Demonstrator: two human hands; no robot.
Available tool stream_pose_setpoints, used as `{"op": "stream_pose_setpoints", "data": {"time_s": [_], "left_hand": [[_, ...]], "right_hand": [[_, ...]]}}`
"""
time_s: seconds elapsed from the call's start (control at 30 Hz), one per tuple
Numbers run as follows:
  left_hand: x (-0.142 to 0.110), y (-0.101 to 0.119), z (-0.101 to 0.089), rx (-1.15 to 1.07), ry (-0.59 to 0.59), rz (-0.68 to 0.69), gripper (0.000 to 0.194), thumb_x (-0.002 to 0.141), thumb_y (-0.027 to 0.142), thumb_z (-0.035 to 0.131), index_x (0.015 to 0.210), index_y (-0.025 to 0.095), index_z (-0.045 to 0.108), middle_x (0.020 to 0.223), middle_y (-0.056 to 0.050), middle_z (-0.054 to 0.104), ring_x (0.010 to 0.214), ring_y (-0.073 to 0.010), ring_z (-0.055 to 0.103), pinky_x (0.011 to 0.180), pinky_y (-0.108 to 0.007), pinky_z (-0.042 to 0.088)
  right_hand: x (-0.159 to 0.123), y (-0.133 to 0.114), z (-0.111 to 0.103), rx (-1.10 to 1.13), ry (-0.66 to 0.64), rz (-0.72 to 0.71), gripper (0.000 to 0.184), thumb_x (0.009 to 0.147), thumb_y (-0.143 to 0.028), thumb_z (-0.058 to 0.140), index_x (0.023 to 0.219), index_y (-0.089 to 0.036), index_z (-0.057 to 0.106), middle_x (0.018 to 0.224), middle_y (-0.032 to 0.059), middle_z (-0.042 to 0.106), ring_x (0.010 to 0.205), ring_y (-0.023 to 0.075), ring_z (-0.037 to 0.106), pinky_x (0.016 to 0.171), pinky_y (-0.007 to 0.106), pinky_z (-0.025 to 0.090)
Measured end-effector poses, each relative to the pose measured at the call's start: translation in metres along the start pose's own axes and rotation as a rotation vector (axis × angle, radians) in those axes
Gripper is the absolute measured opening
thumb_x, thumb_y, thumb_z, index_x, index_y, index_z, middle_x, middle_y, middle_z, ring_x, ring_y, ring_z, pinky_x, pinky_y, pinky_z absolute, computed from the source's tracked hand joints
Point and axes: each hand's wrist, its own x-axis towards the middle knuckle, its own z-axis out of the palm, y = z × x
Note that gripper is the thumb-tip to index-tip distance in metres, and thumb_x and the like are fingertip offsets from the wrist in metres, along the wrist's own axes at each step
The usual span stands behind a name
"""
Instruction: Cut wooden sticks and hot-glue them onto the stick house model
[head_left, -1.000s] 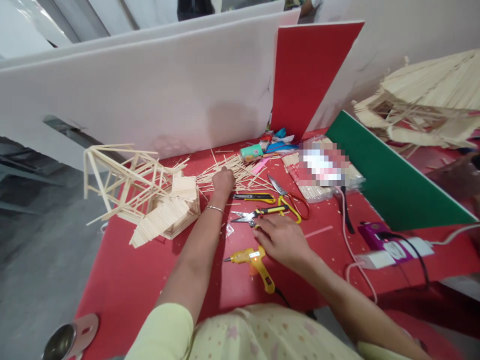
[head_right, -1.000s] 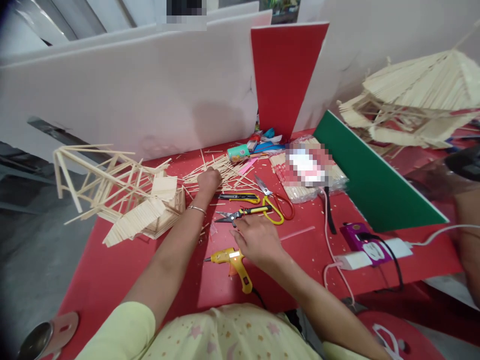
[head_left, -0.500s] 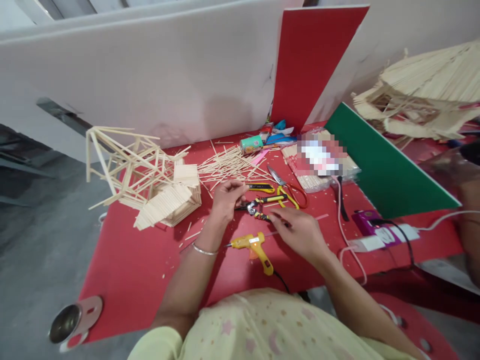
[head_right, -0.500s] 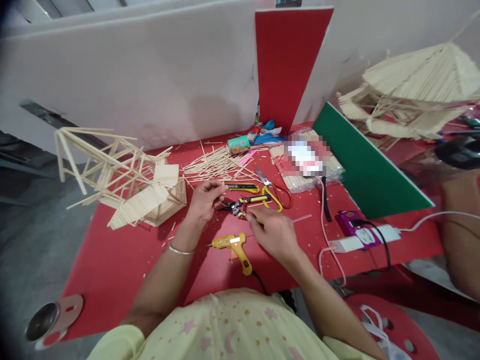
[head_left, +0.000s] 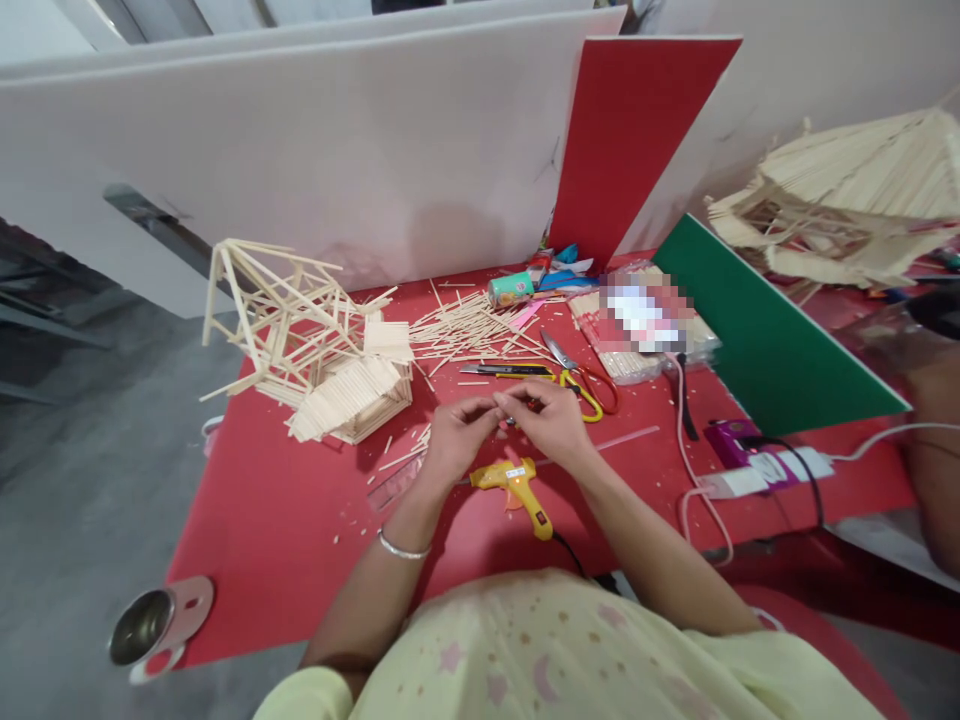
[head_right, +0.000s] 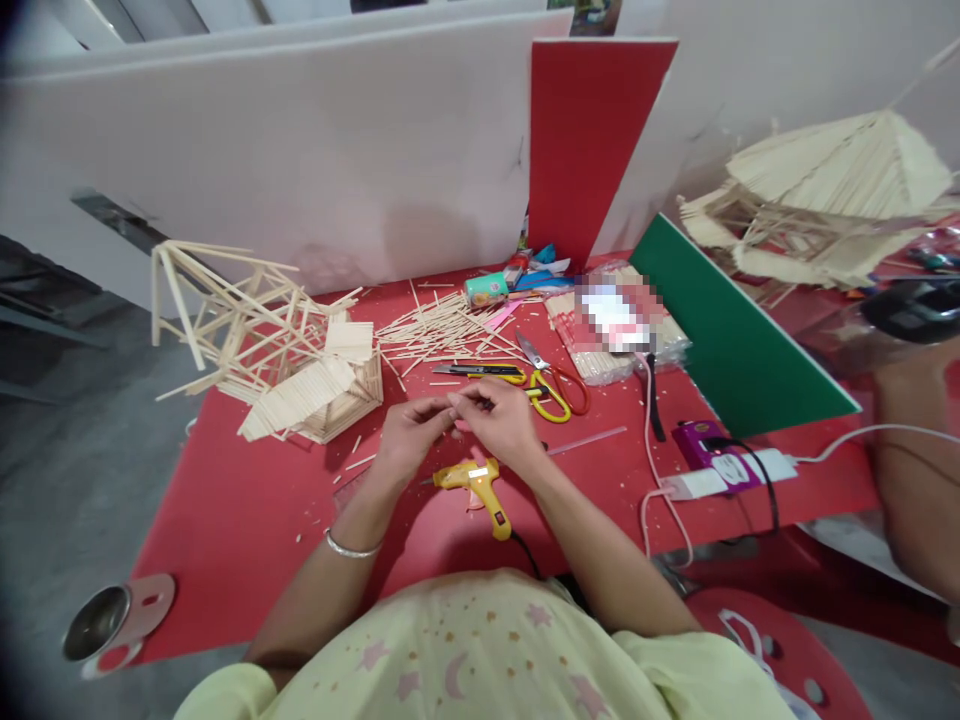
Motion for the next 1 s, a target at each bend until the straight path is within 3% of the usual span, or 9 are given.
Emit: {"op": "stream_pose_setpoints", "data": {"time_s": [0.1,0.2,0.4,0.63,0.8,0.87,1.0], "left_hand": [[-0.004,-0.002,-0.005,-0.022,-0.011,-0.023,0.03,0.076,0.042,0.081,0.089,0.014,0.08,0.07,-0.005,0.074,0.054,-0.0117,0.063,0.054,-0.022,0.046],[-0.005,-0.007,-0.014,-0.134,0.07,-0.103,0.033,0.072,0.044,0.084,0.085,0.014,0.078,0.072,-0.006,0.075,0.051,-0.0115,0.063,0.046,-0.02,0.04],[-0.002,-0.019,-0.031,-0.279,0.204,-0.136,0.032,0.071,0.041,0.085,0.078,0.013,0.073,0.069,-0.005,0.073,0.048,-0.0084,0.059,0.042,-0.017,0.035],[-0.007,-0.023,-0.039,-0.295,0.233,-0.089,0.029,0.074,0.041,0.081,0.075,0.013,0.072,0.068,-0.005,0.072,0.048,-0.0083,0.059,0.041,-0.018,0.036],[-0.009,-0.022,-0.049,-0.328,0.282,-0.066,0.028,0.074,0.041,0.081,0.076,0.014,0.072,0.065,-0.003,0.07,0.047,-0.0081,0.058,0.041,-0.017,0.037],[-0.009,-0.021,-0.051,-0.338,0.297,-0.072,0.029,0.073,0.041,0.082,0.076,0.014,0.072,0.064,-0.003,0.069,0.047,-0.0081,0.057,0.04,-0.017,0.038],[-0.009,-0.022,-0.051,-0.347,0.313,-0.095,0.031,0.072,0.043,0.082,0.074,0.014,0.071,0.063,-0.003,0.068,0.046,-0.0077,0.056,0.039,-0.017,0.037]], "right_hand": [[-0.002,0.004,-0.001,0.048,-0.016,0.041,0.03,0.09,-0.044,0.067,0.074,-0.019,0.073,0.068,0.0003,0.069,0.063,0.013,0.059,0.061,0.025,0.044],[-0.002,0.019,-0.013,-0.047,0.031,0.039,0.037,0.095,-0.046,0.061,0.071,-0.019,0.07,0.066,-0.0006,0.066,0.062,0.013,0.057,0.062,0.025,0.044],[0.007,0.06,-0.038,-0.48,-0.044,0.008,0.024,0.096,-0.038,0.057,0.1,-0.023,0.075,0.101,0.0048,0.077,0.088,0.0194,0.069,0.08,0.029,0.049],[0.061,0.074,-0.007,-0.937,-0.344,-0.132,0.031,0.097,-0.037,0.057,0.12,-0.02,0.069,0.115,0.0116,0.07,0.112,0.0259,0.06,0.097,0.035,0.043],[0.091,0.088,0.008,-1.012,-0.47,-0.162,0.023,0.094,-0.036,0.061,0.106,-0.018,0.071,0.1,0.012,0.068,0.098,0.0254,0.061,0.086,0.034,0.044],[0.092,0.089,0.006,-1.024,-0.459,-0.175,0.024,0.095,-0.036,0.059,0.105,-0.016,0.069,0.104,0.014,0.066,0.098,0.0258,0.061,0.084,0.033,0.044],[0.068,0.069,-0.004,-0.939,-0.23,-0.206,0.032,0.1,-0.04,0.049,0.116,-0.014,0.06,0.105,0.0146,0.066,0.094,0.0266,0.063,0.074,0.032,0.045]]}}
